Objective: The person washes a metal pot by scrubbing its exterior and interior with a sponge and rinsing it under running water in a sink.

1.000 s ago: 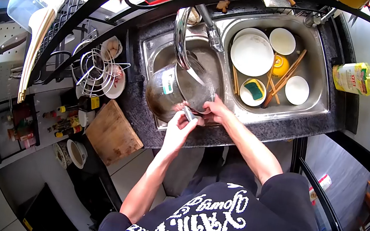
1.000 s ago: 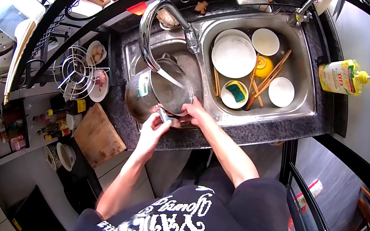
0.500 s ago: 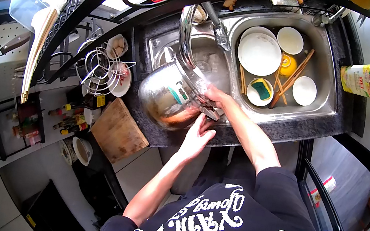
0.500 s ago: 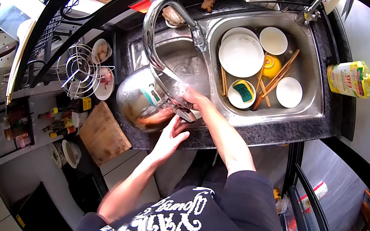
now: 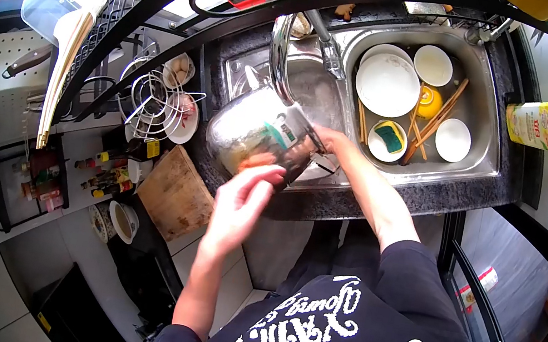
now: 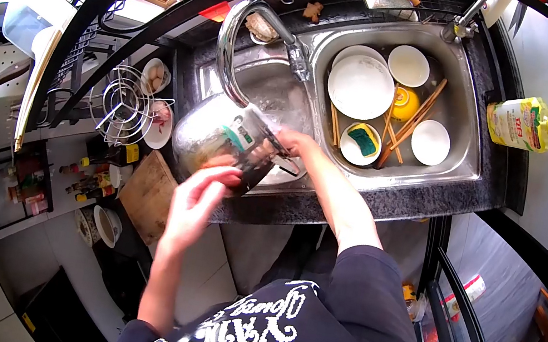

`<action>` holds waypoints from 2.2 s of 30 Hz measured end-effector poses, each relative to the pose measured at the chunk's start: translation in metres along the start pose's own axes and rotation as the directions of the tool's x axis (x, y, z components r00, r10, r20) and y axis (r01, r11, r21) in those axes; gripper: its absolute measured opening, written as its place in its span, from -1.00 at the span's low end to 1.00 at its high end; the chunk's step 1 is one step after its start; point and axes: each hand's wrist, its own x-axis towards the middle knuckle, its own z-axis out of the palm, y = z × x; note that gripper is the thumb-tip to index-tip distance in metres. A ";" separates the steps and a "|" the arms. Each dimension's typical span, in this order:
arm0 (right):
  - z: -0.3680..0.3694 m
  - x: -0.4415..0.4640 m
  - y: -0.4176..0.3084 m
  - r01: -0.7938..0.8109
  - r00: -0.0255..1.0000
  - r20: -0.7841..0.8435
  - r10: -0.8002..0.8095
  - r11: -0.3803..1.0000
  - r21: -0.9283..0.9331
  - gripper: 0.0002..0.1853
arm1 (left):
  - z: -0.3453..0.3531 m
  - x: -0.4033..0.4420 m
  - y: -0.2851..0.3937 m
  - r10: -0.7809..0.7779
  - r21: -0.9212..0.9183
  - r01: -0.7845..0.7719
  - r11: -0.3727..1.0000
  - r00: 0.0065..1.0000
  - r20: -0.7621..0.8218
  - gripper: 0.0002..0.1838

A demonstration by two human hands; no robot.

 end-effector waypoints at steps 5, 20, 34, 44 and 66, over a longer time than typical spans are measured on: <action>-0.014 -0.042 -0.021 0.178 0.981 -0.161 -0.106 0.824 0.537 -0.50 | -0.046 0.011 -0.015 0.248 0.389 -0.044 0.920 0.835 -0.492 -0.60; -0.070 0.028 -0.008 -0.343 0.910 -0.324 0.258 0.907 -0.243 -0.25 | 0.000 0.023 -0.112 -0.459 -0.694 0.207 0.689 0.866 -0.197 -0.21; -0.041 0.012 -0.095 0.092 0.904 -0.246 -0.348 0.724 -0.684 -0.62 | -0.024 0.001 -0.126 -0.451 -0.747 0.032 0.664 0.814 -0.366 -0.26; -0.029 0.015 -0.092 0.166 0.863 -0.203 -0.463 0.638 -0.752 -0.62 | -0.057 0.035 -0.062 -0.436 -0.345 0.388 0.855 0.897 -0.070 -0.61; -0.036 -0.002 -0.088 0.149 0.786 -0.347 -0.511 0.703 -0.696 -0.68 | -0.035 0.042 -0.081 -0.341 -0.434 0.287 0.854 0.938 -0.052 -0.73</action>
